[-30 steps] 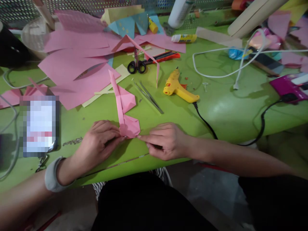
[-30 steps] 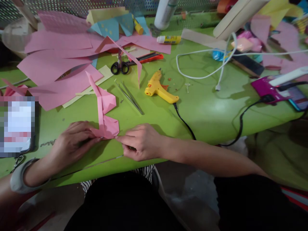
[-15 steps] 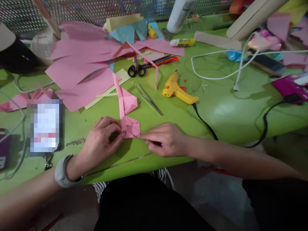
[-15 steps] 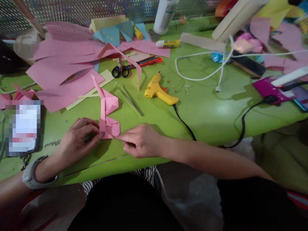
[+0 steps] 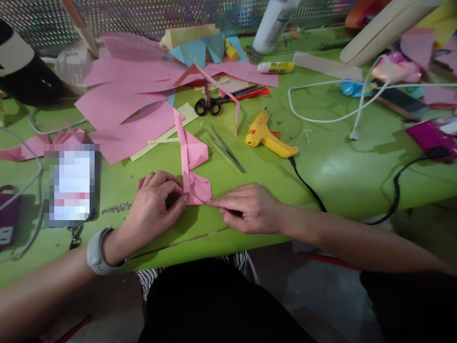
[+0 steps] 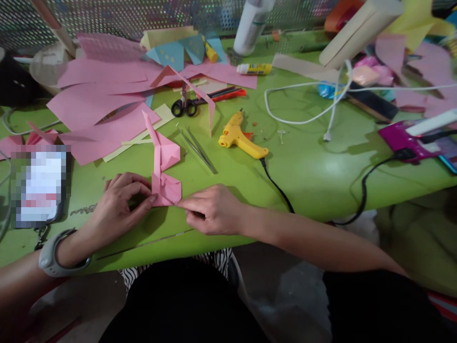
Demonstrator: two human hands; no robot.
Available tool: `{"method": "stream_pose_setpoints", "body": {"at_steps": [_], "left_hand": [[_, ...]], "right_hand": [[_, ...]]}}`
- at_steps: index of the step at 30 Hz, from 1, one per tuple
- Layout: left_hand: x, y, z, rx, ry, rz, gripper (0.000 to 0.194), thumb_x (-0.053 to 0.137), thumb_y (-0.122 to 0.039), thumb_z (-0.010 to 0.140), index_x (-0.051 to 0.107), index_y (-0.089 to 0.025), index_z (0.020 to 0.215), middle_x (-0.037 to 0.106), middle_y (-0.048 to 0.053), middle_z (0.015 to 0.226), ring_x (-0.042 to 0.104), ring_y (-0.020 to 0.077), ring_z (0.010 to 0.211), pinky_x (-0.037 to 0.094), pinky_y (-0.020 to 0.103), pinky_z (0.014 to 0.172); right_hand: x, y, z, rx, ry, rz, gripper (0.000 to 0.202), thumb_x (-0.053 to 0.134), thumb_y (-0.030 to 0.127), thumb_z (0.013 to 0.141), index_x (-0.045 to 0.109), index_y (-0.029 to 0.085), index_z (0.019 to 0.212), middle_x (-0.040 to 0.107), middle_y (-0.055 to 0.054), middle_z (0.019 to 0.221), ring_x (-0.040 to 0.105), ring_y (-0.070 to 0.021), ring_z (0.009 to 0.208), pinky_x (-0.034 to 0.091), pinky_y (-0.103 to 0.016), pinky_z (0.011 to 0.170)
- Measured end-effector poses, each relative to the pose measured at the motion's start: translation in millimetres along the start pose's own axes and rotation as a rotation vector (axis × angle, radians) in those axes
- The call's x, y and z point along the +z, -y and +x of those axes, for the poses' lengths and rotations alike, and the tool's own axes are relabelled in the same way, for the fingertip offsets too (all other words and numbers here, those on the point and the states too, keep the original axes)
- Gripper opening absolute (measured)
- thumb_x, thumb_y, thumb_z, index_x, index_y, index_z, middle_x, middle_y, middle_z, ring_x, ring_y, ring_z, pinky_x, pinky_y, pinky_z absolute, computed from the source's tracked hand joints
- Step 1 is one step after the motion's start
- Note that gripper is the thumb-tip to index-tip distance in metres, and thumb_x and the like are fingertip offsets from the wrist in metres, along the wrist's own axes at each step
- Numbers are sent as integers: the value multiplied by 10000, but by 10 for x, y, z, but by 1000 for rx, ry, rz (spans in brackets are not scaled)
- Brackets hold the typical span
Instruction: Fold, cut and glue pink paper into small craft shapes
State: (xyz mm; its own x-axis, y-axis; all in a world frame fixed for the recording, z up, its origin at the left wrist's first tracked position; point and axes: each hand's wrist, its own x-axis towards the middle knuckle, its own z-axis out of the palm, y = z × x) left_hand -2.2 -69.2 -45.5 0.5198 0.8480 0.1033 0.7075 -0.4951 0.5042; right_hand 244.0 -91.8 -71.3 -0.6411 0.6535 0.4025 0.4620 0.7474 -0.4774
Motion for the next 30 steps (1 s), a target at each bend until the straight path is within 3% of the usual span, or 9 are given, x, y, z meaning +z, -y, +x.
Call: {"method": "stream_pose_setpoints", "body": {"at_steps": [12, 17, 22, 26, 30], "left_hand": [[4, -26, 5, -16, -1, 46, 172, 570, -293, 903, 603, -181, 777, 625, 58, 965, 536, 230, 905, 366, 433, 846], [42, -28, -24, 11, -24, 133, 122, 551, -298, 924, 574, -183, 891, 623, 75, 979, 543, 243, 916, 385, 429, 820], [76, -23, -56, 190, -165, 298, 117, 554, -237, 932, 629, -200, 1012, 677, 91, 1067, 582, 255, 940, 425, 435, 805], [59, -12, -86, 401, -150, 325, 175, 519, -129, 928, 644, -160, 1046, 730, 67, 1027, 653, 229, 910, 506, 408, 830], [26, -14, -129, 466, -119, 333, 201, 529, -117, 917, 657, -138, 1071, 728, 86, 1090, 687, 238, 985, 566, 388, 872]], "right_hand": [[-5, -2, 4, -15, -1, 2, 253, 531, 137, 832, 728, 118, 988, 757, -19, 769, 657, -108, 582, 512, -230, 550], [-1, -7, -6, -9, 4, -4, 254, 522, 148, 843, 727, 130, 991, 759, -13, 771, 663, -104, 596, 515, -224, 564], [3, -12, -15, -10, 14, -9, 276, 514, 148, 844, 724, 146, 1024, 762, -12, 786, 663, -101, 600, 521, -224, 576], [1, -10, -12, -19, 0, -1, 278, 519, 132, 841, 725, 145, 1026, 764, -22, 795, 674, -110, 611, 530, -230, 574], [1, -16, -17, -26, 2, -1, 272, 527, 145, 848, 727, 130, 1032, 769, -39, 831, 685, -119, 637, 545, -240, 588]]}}
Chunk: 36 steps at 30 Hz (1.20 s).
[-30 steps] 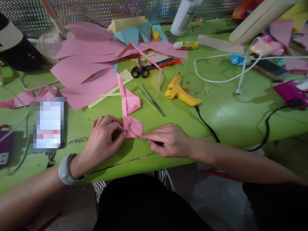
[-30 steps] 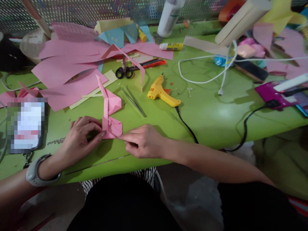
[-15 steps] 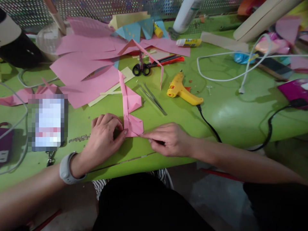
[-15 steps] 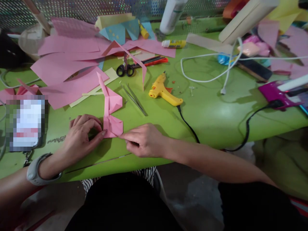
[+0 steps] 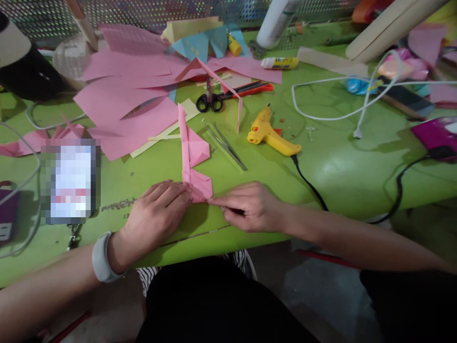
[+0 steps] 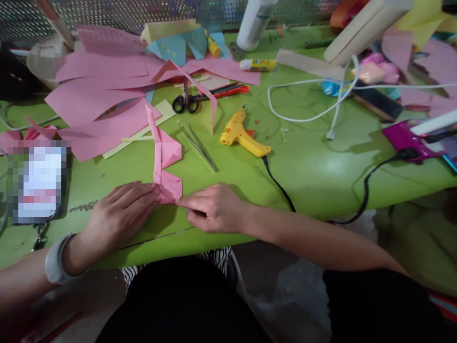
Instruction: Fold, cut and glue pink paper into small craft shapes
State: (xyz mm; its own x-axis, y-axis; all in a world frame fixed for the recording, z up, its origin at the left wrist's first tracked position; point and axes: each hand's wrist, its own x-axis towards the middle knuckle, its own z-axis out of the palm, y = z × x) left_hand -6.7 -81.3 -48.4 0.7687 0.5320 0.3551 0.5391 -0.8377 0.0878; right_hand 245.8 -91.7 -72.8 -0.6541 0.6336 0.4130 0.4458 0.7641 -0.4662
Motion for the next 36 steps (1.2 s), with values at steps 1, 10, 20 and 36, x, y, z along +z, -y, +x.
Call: {"method": "stream_pose_setpoints", "body": {"at_steps": [1, 10, 20, 36], "left_hand": [[-6, -6, -4, -2, 3, 2, 204, 537, -120, 916, 657, -140, 1080, 725, 91, 1104, 690, 241, 1000, 572, 395, 886], [12, -20, 18, 57, -24, 28, 156, 566, -146, 927, 660, -97, 1042, 713, 139, 1148, 701, 258, 1017, 589, 441, 912], [10, -13, 10, 51, 46, 84, 201, 509, -131, 944, 690, -115, 1030, 697, 133, 1172, 678, 272, 1039, 584, 424, 886], [-11, -90, 16, 18, 88, 69, 342, 547, -418, 940, 686, -114, 1014, 679, 164, 1205, 654, 317, 1078, 524, 504, 953]], "right_hand": [[0, -2, -2, 2, 5, 1, 279, 524, 152, 852, 727, 140, 1042, 769, -35, 835, 683, -116, 638, 545, -238, 590], [-5, 2, 3, 17, 9, 0, 272, 523, 145, 843, 735, 152, 1013, 773, -36, 861, 688, -122, 648, 548, -241, 607], [-3, -3, -2, 24, 21, 10, 284, 516, 143, 841, 736, 153, 1020, 769, -40, 858, 689, -128, 657, 544, -249, 603], [-54, 60, 57, -82, -142, -100, 222, 479, 117, 793, 697, 147, 819, 611, 23, 549, 502, -93, 460, 453, -235, 501]]}}
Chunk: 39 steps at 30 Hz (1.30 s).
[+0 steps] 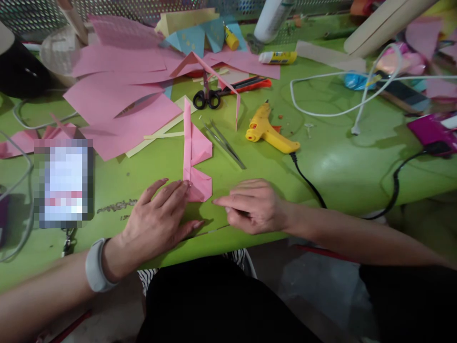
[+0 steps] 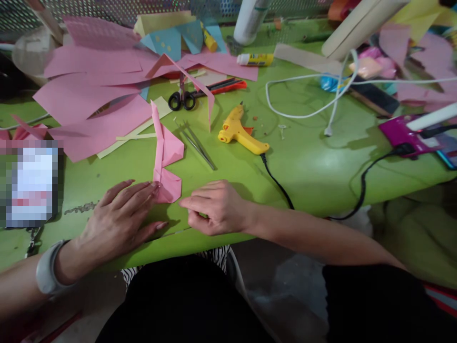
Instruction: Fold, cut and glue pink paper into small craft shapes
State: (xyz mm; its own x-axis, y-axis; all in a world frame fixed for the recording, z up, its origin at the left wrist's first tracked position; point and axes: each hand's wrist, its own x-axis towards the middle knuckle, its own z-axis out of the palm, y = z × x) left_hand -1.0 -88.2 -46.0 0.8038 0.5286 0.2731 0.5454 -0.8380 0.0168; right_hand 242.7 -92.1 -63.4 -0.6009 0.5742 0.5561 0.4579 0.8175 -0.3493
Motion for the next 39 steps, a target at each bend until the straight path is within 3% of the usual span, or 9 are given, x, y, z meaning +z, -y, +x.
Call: {"method": "stream_pose_setpoints", "body": {"at_steps": [7, 11, 14, 19, 26, 39], "left_hand": [[7, 13, -13, -12, -8, -25, 344, 540, -387, 946, 683, -96, 1064, 685, 157, 1193, 660, 293, 1075, 546, 444, 943], [1, 12, -23, -14, 9, -32, 342, 553, -370, 940, 693, -74, 1038, 666, 177, 1221, 649, 303, 1104, 552, 428, 945], [11, 13, -32, -15, 11, -24, 347, 560, -384, 936, 702, -76, 1007, 658, 181, 1238, 652, 308, 1100, 557, 430, 940], [22, 19, -43, -3, 11, -16, 394, 552, -399, 943, 681, -53, 1080, 657, 178, 1252, 652, 301, 1116, 556, 434, 951], [50, 22, -49, 0, 3, -7, 523, 549, -440, 939, 585, -16, 1243, 580, 210, 1341, 592, 324, 1213, 533, 463, 989], [14, 14, -42, 9, 60, -14, 630, 508, -505, 942, 524, 6, 1309, 535, 233, 1377, 531, 356, 1273, 445, 547, 1056]], "right_hand": [[19, 6, -11, -18, 62, -136, 341, 484, 131, 819, 687, 135, 1093, 606, 37, 581, 526, -109, 500, 468, -245, 514], [-10, 5, 4, -36, -23, -244, 354, 529, 150, 828, 673, 109, 1149, 606, 0, 624, 523, -141, 543, 470, -280, 517], [-33, -6, 41, -1, -32, -319, 312, 578, 207, 843, 695, 94, 1110, 699, -104, 844, 609, -196, 713, 538, -349, 642], [-27, -9, 72, 11, 147, -311, 405, 526, 385, 935, 682, 73, 1142, 666, -172, 1235, 624, -263, 1127, 553, -401, 857], [10, -19, 25, -31, 231, -310, 502, 492, 482, 954, 686, 58, 1142, 648, -168, 1260, 615, -270, 1187, 528, -422, 946], [-18, -13, 33, -39, 280, -318, 466, 475, 418, 973, 681, 37, 1145, 623, -170, 1286, 601, -277, 1207, 530, -426, 977]]}}
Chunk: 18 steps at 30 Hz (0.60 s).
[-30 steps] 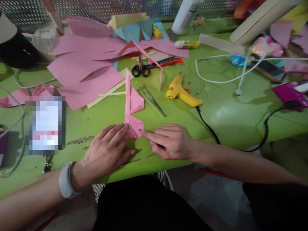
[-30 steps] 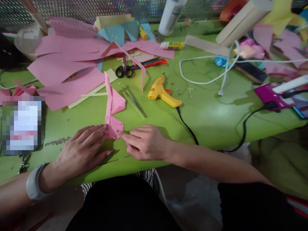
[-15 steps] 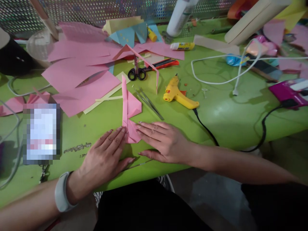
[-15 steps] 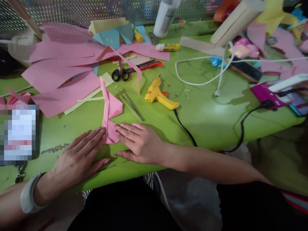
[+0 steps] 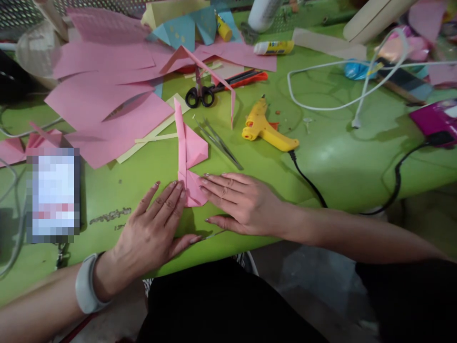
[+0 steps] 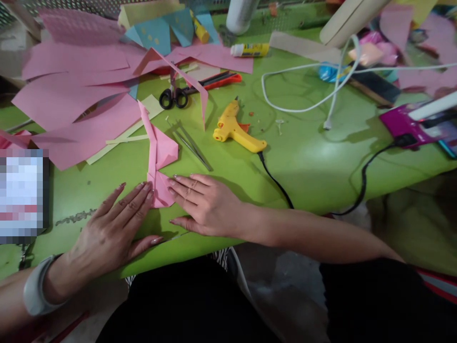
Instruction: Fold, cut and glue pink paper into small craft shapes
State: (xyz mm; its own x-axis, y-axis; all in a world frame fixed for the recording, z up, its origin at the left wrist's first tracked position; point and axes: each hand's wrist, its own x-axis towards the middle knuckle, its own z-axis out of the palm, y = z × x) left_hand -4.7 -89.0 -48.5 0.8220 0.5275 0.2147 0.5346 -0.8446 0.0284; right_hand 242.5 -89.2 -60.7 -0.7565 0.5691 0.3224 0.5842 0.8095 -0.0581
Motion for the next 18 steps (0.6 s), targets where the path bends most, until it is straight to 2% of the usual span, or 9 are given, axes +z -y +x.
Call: {"method": "stream_pose_setpoints", "body": {"at_steps": [6, 10, 12, 16, 18], "left_hand": [[22, -15, -11, -22, -6, -6, 659, 493, -533, 943, 508, 3, 1325, 534, 222, 1387, 523, 342, 1286, 383, 559, 1101], [20, 19, -1, -60, -36, -11, 481, 527, -409, 956, 533, -88, 1314, 578, 163, 1369, 563, 309, 1247, 409, 528, 1084], [13, 59, 7, -122, -58, -17, 452, 561, -344, 944, 510, -119, 1333, 621, 149, 1315, 605, 293, 1182, 462, 486, 1033], [-3, 183, 21, -301, -130, -120, 636, 650, -454, 874, 435, -114, 1366, 664, 155, 1138, 639, 295, 1020, 537, 452, 873], [-4, 257, 35, -289, -155, -223, 515, 672, -434, 865, 515, -146, 1262, 664, 119, 1085, 631, 260, 977, 543, 418, 842]], "right_hand": [[15, 6, -8, -1, -13, 7, 458, 494, 410, 964, 682, 31, 1138, 630, -175, 1277, 607, -286, 1198, 534, -439, 971], [19, 2, -17, 15, -2, 33, 442, 501, 406, 960, 670, 57, 1172, 622, -170, 1292, 588, -273, 1225, 516, -439, 997], [24, -2, -24, 19, -7, 45, 432, 513, 397, 955, 663, 65, 1188, 619, -166, 1299, 586, -270, 1228, 516, -437, 997], [28, -6, -31, 19, -19, 63, 431, 534, 380, 945, 653, 50, 1195, 626, -176, 1292, 598, -272, 1212, 522, -438, 990], [23, -6, -28, 23, -17, 48, 422, 528, 387, 947, 665, 62, 1178, 630, -168, 1288, 606, -269, 1202, 524, -428, 987]]}}
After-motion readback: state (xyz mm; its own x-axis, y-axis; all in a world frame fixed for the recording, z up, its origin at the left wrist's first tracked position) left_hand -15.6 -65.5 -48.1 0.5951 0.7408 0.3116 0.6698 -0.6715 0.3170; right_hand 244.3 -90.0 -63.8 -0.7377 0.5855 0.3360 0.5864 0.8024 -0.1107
